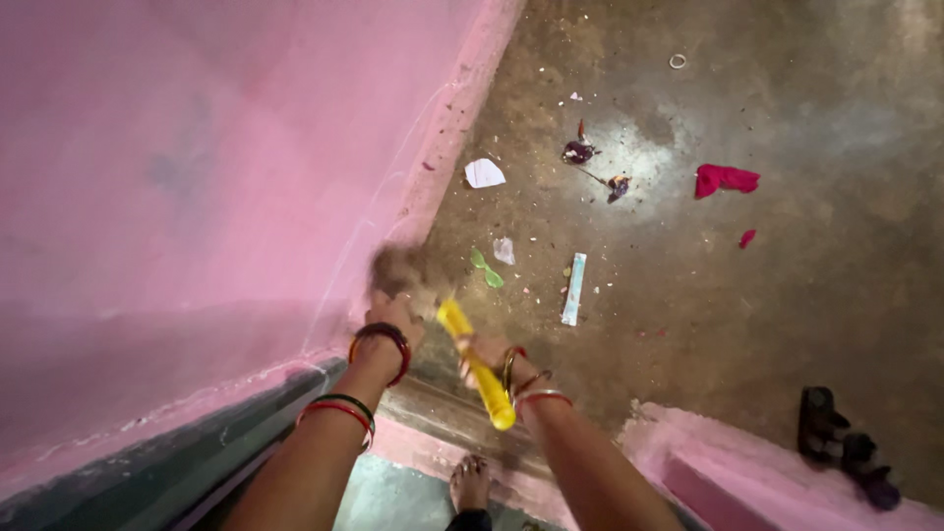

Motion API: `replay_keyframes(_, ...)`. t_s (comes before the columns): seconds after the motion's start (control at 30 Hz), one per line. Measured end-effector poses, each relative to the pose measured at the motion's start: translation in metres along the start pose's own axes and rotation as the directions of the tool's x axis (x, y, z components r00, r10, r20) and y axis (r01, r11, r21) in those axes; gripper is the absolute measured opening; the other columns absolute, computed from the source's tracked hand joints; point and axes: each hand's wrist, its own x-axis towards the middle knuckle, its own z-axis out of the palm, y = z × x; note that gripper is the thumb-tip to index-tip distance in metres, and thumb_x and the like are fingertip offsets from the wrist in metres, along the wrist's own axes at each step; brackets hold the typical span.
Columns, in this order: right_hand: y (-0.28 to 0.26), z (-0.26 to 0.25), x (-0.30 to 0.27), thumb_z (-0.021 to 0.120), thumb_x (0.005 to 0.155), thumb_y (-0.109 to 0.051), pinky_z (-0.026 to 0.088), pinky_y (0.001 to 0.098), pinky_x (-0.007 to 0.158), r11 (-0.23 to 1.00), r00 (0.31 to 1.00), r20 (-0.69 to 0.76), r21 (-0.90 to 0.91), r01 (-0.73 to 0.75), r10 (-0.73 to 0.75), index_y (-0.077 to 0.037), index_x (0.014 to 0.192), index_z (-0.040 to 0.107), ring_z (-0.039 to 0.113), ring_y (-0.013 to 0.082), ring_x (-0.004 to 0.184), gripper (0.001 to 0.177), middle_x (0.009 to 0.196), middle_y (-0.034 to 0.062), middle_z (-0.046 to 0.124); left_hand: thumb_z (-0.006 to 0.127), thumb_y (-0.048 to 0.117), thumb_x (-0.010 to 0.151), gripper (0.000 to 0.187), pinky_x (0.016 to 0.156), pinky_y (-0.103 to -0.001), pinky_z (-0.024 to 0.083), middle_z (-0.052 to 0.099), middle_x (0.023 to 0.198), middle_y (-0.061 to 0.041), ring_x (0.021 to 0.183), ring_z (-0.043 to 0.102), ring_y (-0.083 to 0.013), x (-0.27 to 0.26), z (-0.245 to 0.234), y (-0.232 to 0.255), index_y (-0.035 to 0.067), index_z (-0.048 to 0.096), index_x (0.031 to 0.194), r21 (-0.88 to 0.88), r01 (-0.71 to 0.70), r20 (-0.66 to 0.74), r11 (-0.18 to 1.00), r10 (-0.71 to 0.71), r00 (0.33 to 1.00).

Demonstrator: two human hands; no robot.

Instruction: The person sweeps debris and trash across the floor into a pile using a broom, moving throughout the room and through a doorway.

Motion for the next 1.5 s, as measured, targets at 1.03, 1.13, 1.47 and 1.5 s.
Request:
replay_keyframes(1.03,0.032,-0.106,-0.077,0.067,0.101,-0.015,0.044,0.0259,0.043,0.94,0.932,0.192,0.088,-0.329,0.308,-0.007,0.093,0.056,0.051,0.0113,0.048,0.015,0.063,-0.0007,0.054,0.062,0.019,0.091,0.053,0.11,-0.048,0.044,0.041,0.147,-0.02,0.128,0.053,-0.0425,0.012,0.015,0.022,0.02,0.054,0.144,-0.17,0.034,0.086,0.985,-0.02,0.996)
replay_keyframes(1.13,-0.011,-0.136,-0.07,0.066,0.096,-0.032,0.05,0.0259,0.046,0.59,0.936,-0.315,-0.79,-0.167,-0.158,-0.002,0.095,0.073,0.063,0.0106,0.054,0.032,0.067,0.0,0.068,0.068,0.023,0.091,0.049,0.112,-0.046,0.044,0.04,0.149,-0.022,0.131,0.052,-0.0424,0.018,0.013,0.038,0.016,0.058,0.139,-0.031,-0.015,0.11,0.999,0.018,0.994)
replay_keyframes(1.47,-0.002,-0.114,-0.155,0.065,0.095,-0.021,0.051,0.0341,0.044,0.854,0.904,-0.337,-0.518,0.057,-0.264,0.005,0.099,0.064,0.06,0.0176,0.05,0.026,0.065,0.0074,0.063,0.071,0.024,0.088,0.056,0.113,-0.047,0.04,0.036,0.151,-0.022,0.135,0.046,-0.043,0.02,0.042,0.04,0.02,0.056,0.141,-0.092,-0.049,0.025,0.995,0.052,0.998)
replay_keyframes(1.5,0.006,-0.13,-0.165,0.065,0.098,-0.021,0.049,0.032,0.043,0.924,0.969,-0.226,-0.382,0.01,-0.104,0.003,0.1,0.064,0.058,0.0158,0.05,0.025,0.065,0.0058,0.062,0.072,0.025,0.088,0.057,0.114,-0.047,0.039,0.035,0.15,-0.024,0.136,0.043,-0.0436,0.023,0.045,0.042,0.02,0.055,0.142,-0.064,-0.066,0.032,0.996,0.068,0.997)
